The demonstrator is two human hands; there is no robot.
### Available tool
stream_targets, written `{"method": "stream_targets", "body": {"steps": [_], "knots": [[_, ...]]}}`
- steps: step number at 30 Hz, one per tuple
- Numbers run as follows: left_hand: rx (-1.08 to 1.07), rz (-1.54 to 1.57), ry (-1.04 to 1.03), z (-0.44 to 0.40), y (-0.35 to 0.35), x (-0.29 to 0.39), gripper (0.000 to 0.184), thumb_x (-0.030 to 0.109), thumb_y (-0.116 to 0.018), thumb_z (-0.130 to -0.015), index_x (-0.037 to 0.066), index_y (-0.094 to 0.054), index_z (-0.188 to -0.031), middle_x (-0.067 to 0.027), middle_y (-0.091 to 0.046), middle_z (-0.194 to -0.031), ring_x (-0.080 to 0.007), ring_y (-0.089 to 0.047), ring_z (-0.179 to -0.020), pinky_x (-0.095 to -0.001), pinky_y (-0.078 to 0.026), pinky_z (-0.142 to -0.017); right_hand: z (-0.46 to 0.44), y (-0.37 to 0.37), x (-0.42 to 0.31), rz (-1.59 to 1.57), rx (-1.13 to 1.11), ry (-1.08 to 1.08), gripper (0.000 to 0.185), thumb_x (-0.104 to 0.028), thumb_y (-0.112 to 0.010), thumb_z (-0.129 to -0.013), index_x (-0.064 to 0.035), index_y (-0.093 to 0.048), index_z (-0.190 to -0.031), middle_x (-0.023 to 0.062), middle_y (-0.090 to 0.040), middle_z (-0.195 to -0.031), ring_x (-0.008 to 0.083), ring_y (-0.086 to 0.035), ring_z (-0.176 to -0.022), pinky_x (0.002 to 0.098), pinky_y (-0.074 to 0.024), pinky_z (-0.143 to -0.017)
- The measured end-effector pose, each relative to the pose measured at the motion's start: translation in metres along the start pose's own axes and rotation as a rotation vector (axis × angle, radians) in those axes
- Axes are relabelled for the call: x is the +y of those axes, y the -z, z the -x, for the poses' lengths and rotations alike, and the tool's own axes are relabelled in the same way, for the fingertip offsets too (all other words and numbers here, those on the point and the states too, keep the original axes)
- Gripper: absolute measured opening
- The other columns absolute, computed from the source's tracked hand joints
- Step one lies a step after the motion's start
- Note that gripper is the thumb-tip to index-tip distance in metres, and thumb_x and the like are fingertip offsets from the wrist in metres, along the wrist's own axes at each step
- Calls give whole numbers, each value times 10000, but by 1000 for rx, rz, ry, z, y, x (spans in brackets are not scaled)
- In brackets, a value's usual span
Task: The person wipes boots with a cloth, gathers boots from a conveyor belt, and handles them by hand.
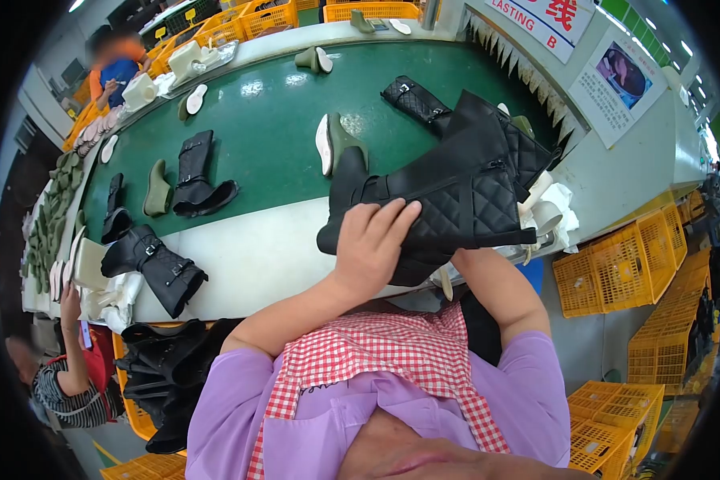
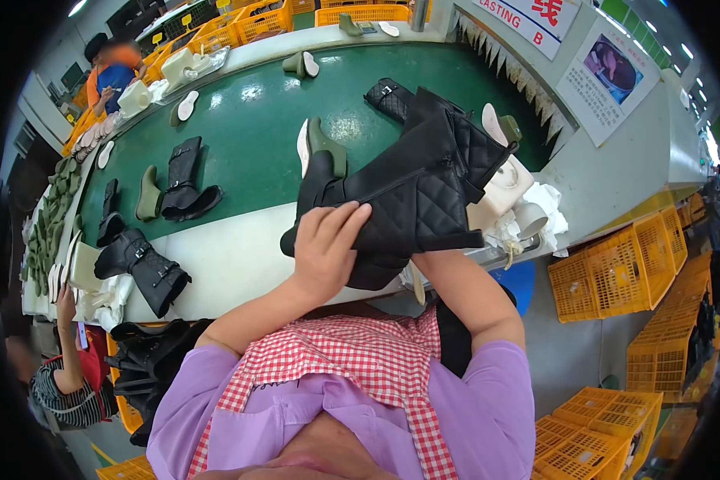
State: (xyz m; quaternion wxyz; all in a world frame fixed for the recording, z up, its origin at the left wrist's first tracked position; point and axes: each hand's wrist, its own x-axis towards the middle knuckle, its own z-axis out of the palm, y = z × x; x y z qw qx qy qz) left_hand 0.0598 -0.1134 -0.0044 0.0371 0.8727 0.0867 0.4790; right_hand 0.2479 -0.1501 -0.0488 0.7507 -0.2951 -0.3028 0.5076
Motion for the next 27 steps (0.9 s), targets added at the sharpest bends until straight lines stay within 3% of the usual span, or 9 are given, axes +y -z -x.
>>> {"method": "stream_targets", "body": {"steps": [5,11,13,18,20,22,24,26,27], "knots": [[-25,-86,-16,-1,-9,13,642,-23,-619,-590,-4,-576,-1230,-136,-556,-1173,-291,-523,-932,-404,-431,-800,-24,16,-2,67,-259,55,441,-250,-456,-993,18,-430,-1343,172,-533,-1271,190,-567,-1065,348,-471,-953],[-110,-94,-6,4,-11,23,636,26,-630,-628,-2,-553,-1259,-145,-538,-1199,-306,-509,-968,-440,-426,-841,-16,-16,-19,-47,-253,-81,392,-290,-453,-986,25,-529,-1206,176,-567,-1194,236,-569,-1047,371,-462,-942],[-117,-73,-19,3,-9,25,636,39,-639,-636,1,-549,-1264,-147,-535,-1205,-309,-504,-976,-449,-422,-854,-24,-8,-14,76,-482,171,368,-309,-459,-971,23,-595,-1057,164,-584,-1105,279,-557,-1056,357,-452,-929],[-158,157,42,-3,5,23,632,99,-680,-674,26,-542,-1287,-154,-514,-1288,-361,-483,-1108,-509,-364,-995,-35,2,-46,70,-640,321,290,-291,-500,-949,-28,-622,-961,143,-573,-1006,318,-523,-1059,339,-433,-916],[-157,300,81,1,13,11,573,95,-640,-699,38,-567,-1264,-158,-519,-1292,-364,-472,-1176,-528,-291,-1069,-60,31,-59,520,-823,442,229,-236,-535,-927,-22,-618,-932,133,-579,-1013,302,-535,-1021,334,-431,-904],[-74,375,154,14,16,-3,508,93,-612,-713,33,-594,-1217,-160,-549,-1239,-352,-477,-1169,-484,-328,-1049,-37,9,-63,611,-615,583,205,-206,-536,-919,-17,-615,-924,129,-583,-1018,284,-543,-1009,323,-431,-893],[-69,490,348,25,11,-10,367,200,-568,-853,29,-618,-1173,-142,-592,-1165,-297,-523,-1117,-435,-365,-1013,-21,-10,-83,704,-378,704,180,-176,-537,-911,-13,-611,-915,125,-587,-1022,267,-552,-998,311,-430,-881],[-385,1371,1105,32,-5,-29,456,397,-458,-973,29,-593,-1206,-121,-618,-1117,-243,-562,-1042,-407,-409,-948,-19,-20,-103,1030,-436,768,167,-150,-515,-897,-11,-605,-877,128,-598,-998,230,-569,-969,297,-431,-849],[-524,1667,1316,31,-10,-31,632,549,-368,-982,26,-522,-1302,-144,-616,-1173,-236,-583,-1081,-432,-424,-970,-7,-33,-83,956,-173,778,173,-163,-519,-877,-14,-600,-841,132,-600,-973,213,-571,-956,288,-426,-850]]}}
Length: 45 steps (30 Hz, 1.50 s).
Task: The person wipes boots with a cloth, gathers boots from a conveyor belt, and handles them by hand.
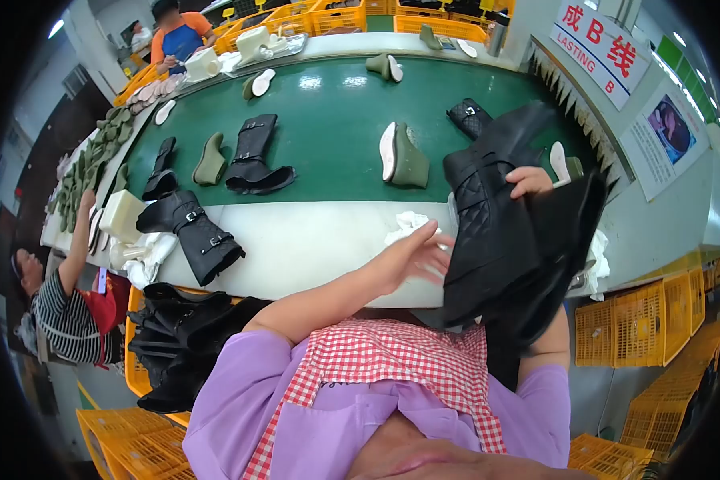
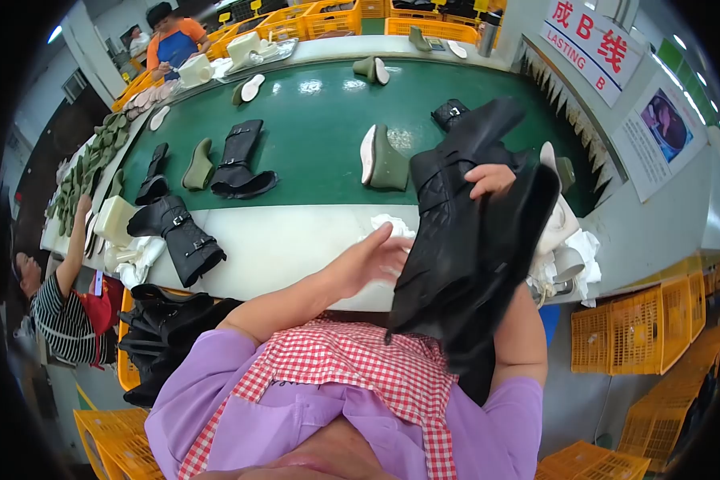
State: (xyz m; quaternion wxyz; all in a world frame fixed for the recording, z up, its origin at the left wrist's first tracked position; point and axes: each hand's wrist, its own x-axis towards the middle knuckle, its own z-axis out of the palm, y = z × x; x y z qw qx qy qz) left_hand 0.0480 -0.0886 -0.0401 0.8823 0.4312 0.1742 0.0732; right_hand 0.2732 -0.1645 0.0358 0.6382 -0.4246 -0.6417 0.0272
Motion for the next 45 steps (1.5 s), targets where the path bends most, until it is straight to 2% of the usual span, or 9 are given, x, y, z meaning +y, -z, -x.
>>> {"method": "stream_targets", "body": {"steps": [3,5,10,17,21,24,27,33,45], "knots": [[-119,594,120,0,-19,-21,626,518,-385,-980,36,-451,-1374,-191,-576,-1265,-279,-556,-1180,-482,-396,-1038,5,-21,-7,266,56,224,282,-257,-547,-878,5,-588,-782,174,-642,-913,262,-633,-844,307,-485,-763],[-135,638,132,-7,-12,-26,621,506,-404,-973,44,-438,-1387,-215,-550,-1292,-291,-528,-1221,-493,-383,-1059,8,-38,-16,339,129,330,487,-490,-589,-854,-9,-599,-780,177,-659,-873,305,-657,-743,319,-518,-669],[-301,726,183,-4,24,-29,582,430,-489,-943,31,-464,-1366,-260,-551,-1272,-325,-548,-1206,-497,-446,-1017,18,-53,-21,470,142,385,622,-629,-581,-801,-9,-613,-830,169,-648,-929,314,-654,-799,325,-525,-678],[-88,749,30,35,47,-2,563,240,-626,-857,-6,-459,-1336,-218,-593,-1235,-332,-629,-1079,-459,-501,-967,10,-60,-31,562,-260,326,485,-381,-696,-763,-106,-667,-1161,128,-504,-1297,296,-503,-1004,402,-384,-865],[30,384,-461,54,70,15,696,129,-702,-757,13,-395,-1371,-182,-605,-1202,-302,-641,-1050,-431,-538,-915,35,-60,-18,597,-311,213,450,-228,-745,-717,-89,-662,-1137,117,-543,-1248,298,-510,-967,408,-398,-816],[188,323,-618,72,105,20,698,197,-709,-735,14,-420,-1343,-188,-611,-1184,-313,-655,-1004,-428,-559,-876,45,-44,-13,637,-386,242,265,-97,-743,-698,-41,-654,-941,90,-631,-941,272,-555,-828,407,-432,-699],[383,364,-591,95,170,6,673,417,-651,-744,37,-531,-1287,-186,-612,-1203,-350,-604,-1085,-484,-464,-998,64,-24,-11,562,-407,65,217,-41,-723,-703,-33,-654,-909,95,-634,-846,283,-567,-751,387,-453,-647],[315,591,-669,116,221,-14,446,250,-584,-904,20,-529,-1282,-186,-572,-1280,-345,-557,-1177,-499,-426,-1043,97,10,-23,665,-584,0,228,-8,-673,-679,-32,-658,-905,79,-583,-755,269,-538,-712,370,-458,-626],[501,428,-524,100,233,-26,476,108,-613,-848,-5,-457,-1283,-212,-625,-1136,-328,-665,-965,-449,-573,-857,153,27,-33,718,-1053,-147,316,-63,-642,-683,-79,-575,-992,60,-514,-872,248,-515,-872,360,-433,-721]]}}
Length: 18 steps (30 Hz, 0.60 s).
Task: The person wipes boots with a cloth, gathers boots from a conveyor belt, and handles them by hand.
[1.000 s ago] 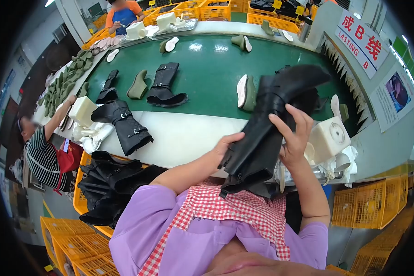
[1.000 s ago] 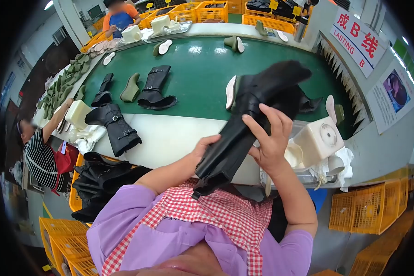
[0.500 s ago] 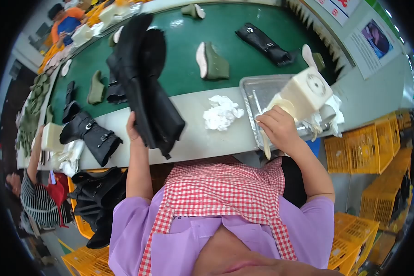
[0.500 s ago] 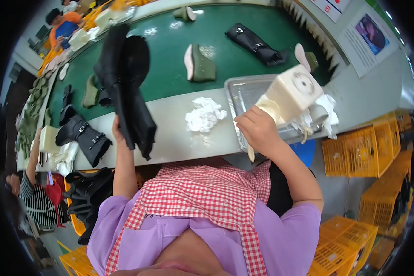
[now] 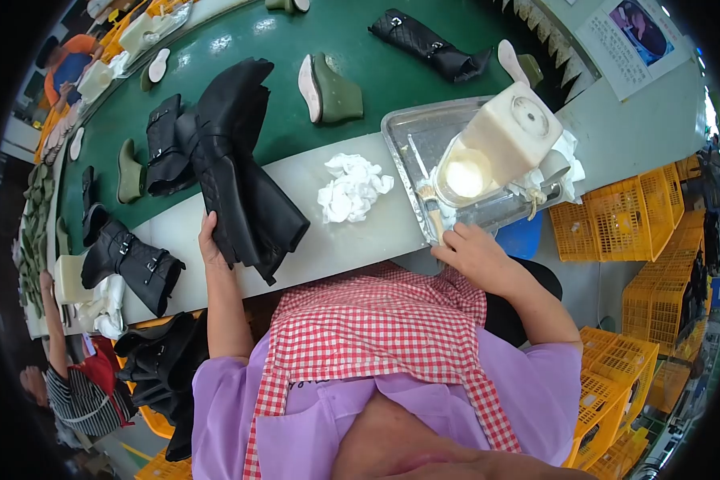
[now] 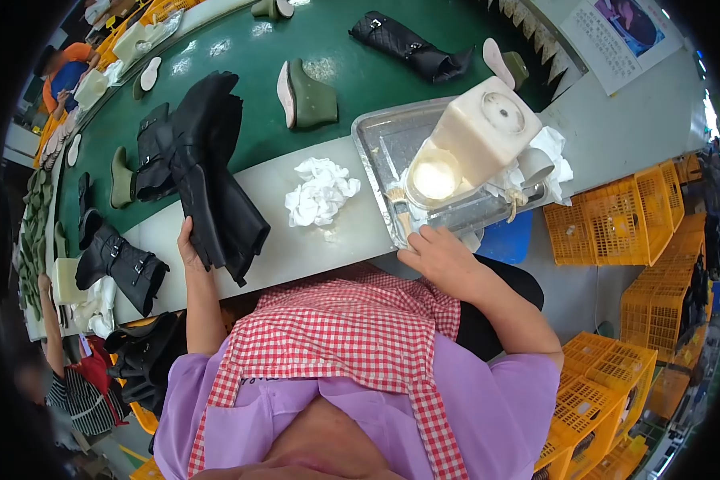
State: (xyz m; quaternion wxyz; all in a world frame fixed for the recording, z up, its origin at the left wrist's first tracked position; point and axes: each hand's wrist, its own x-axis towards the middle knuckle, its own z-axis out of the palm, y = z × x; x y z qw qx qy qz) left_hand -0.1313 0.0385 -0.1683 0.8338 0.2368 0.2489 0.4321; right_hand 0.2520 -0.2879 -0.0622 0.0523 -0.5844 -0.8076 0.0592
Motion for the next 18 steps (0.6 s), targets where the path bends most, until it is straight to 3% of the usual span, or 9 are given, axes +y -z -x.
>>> {"method": "stream_targets", "body": {"steps": [5,7,11,13,16,18], "knots": [[-131,-67,-15,7,-22,-1,530,133,-642,-832,-2,-449,-1306,-210,-611,-1171,-333,-653,-1008,-456,-540,-920,-8,4,5,-101,50,-20,287,-84,-656,-712,-73,-581,-988,76,-516,-841,265,-525,-826,360,-438,-697],[-175,-121,-3,9,-24,-1,573,135,-652,-813,-6,-430,-1322,-206,-602,-1185,-329,-645,-1024,-448,-538,-924,-14,19,5,-218,325,-110,238,-94,-670,-759,-54,-605,-985,105,-559,-828,294,-554,-791,388,-454,-690],[-185,-153,-2,8,-33,-2,622,129,-657,-799,-3,-398,-1348,-206,-588,-1208,-331,-641,-1032,-445,-538,-926,-25,24,16,-361,513,-334,189,-133,-675,-810,-39,-641,-970,138,-626,-836,314,-601,-764,413,-479,-683],[-182,-161,16,8,-35,-3,765,118,-701,-744,-7,-327,-1399,-220,-554,-1248,-341,-624,-1065,-439,-532,-934,-33,20,20,-337,503,-387,195,-141,-676,-810,-47,-644,-978,136,-631,-845,311,-606,-772,407,-481,-683],[-210,-201,32,10,-43,-2,792,121,-702,-742,-8,-308,-1417,-218,-544,-1269,-333,-613,-1092,-429,-520,-955,-39,4,29,-266,550,-400,185,-151,-672,-810,-71,-663,-976,122,-648,-850,303,-621,-796,393,-490,-680],[-204,-208,31,9,-44,-3,793,123,-701,-743,-9,-306,-1419,-216,-535,-1282,-328,-605,-1108,-424,-511,-966,-40,3,32,-242,468,-395,201,-109,-682,-799,-52,-673,-992,127,-661,-858,289,-633,-787,373,-498,-680]]}}
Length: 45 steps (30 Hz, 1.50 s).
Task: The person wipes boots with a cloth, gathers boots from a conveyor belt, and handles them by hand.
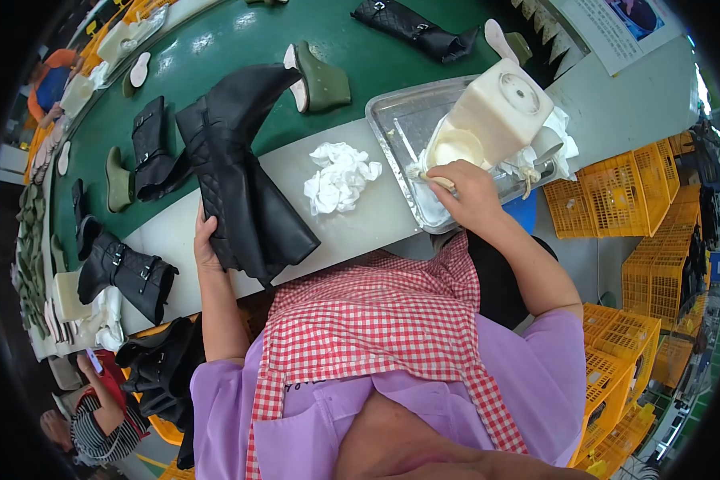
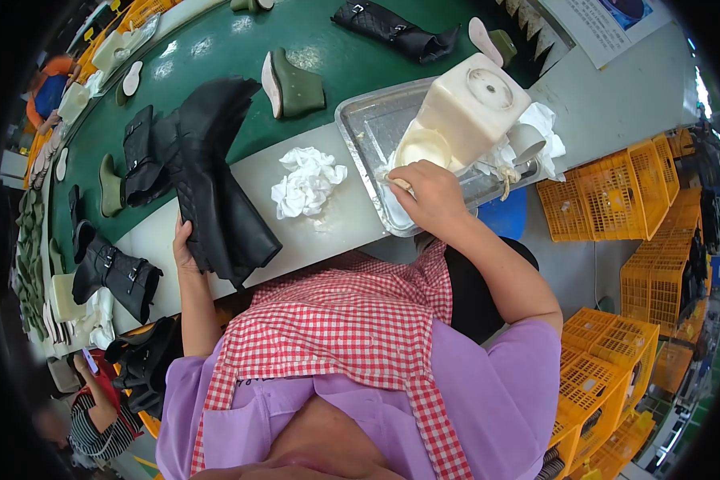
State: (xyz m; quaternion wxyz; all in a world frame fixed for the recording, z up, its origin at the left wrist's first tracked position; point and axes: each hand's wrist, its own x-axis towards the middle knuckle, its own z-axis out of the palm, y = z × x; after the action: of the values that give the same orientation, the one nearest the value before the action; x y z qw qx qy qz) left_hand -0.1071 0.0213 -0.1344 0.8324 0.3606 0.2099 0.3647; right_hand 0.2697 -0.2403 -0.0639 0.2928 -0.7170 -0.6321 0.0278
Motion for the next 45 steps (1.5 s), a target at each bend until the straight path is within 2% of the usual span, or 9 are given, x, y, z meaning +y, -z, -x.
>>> {"method": "stream_targets", "body": {"steps": [10,16,18,22,25,31,38,40,45], "knots": [[-64,-67,-19,-4,-18,1,830,127,-708,-733,-5,-291,-1438,-203,-505,-1330,-320,-578,-1157,-417,-483,-1002,10,8,0,15,-111,72,129,-119,-691,-767,-72,-685,-888,108,-629,-775,307,-606,-774,409,-486,-674],[-66,-96,-8,-5,-18,1,955,127,-700,-708,24,-178,-1501,-216,-449,-1384,-323,-548,-1198,-412,-462,-1021,26,33,15,-392,-294,-238,129,-112,-697,-758,-45,-696,-868,92,-668,-812,212,-633,-753,318,-487,-685],[-61,-104,-5,-5,-16,1,961,127,-701,-705,25,-174,-1503,-218,-445,-1387,-324,-546,-1202,-413,-462,-1021,27,33,22,-583,-349,-538,141,-122,-695,-777,-37,-711,-888,44,-690,-806,130,-631,-767,258,-477,-722],[-67,-137,-22,-4,-24,2,980,128,-708,-697,28,-165,-1507,-220,-436,-1397,-327,-537,-1215,-415,-457,-1024,24,35,28,-896,-219,-779,188,-156,-646,-847,12,-691,-919,60,-670,-757,90,-582,-668,217,-438,-603],[-59,-152,-23,-4,-21,1,988,132,-713,-691,31,-166,-1507,-216,-428,-1406,-329,-533,-1221,-418,-453,-1028,22,43,30,-989,-42,-775,198,-160,-635,-869,10,-689,-954,60,-671,-757,66,-565,-653,194,-410,-580],[-64,-155,-26,-5,-20,0,998,147,-721,-682,37,-172,-1508,-211,-416,-1417,-330,-531,-1223,-417,-450,-1031,6,51,20,-675,346,-619,233,-219,-628,-891,-13,-700,-974,45,-678,-771,95,-570,-656,226,-435,-616],[-62,-158,-27,-3,-28,2,949,158,-728,-691,9,-224,-1481,-209,-453,-1381,-328,-542,-1207,-417,-449,-1037,1,33,31,-271,192,-516,255,-278,-646,-875,-47,-707,-964,61,-668,-714,114,-607,-645,275,-472,-606],[-49,-153,-35,-3,-31,3,972,162,-734,-688,14,-205,-1490,-208,-437,-1397,-329,-533,-1217,-416,-446,-1038,-4,35,27,-230,98,-581,254,-250,-635,-905,-12,-695,-971,42,-674,-776,98,-626,-736,250,-488,-690],[-71,-163,-36,-4,-29,4,1009,152,-737,-682,31,-167,-1506,-206,-408,-1425,-333,-511,-1243,-416,-422,-1059,-6,41,30,-401,302,-568,280,-137,-601,-918,-58,-620,-1186,13,-621,-720,52,-549,-641,217,-434,-578]]}}
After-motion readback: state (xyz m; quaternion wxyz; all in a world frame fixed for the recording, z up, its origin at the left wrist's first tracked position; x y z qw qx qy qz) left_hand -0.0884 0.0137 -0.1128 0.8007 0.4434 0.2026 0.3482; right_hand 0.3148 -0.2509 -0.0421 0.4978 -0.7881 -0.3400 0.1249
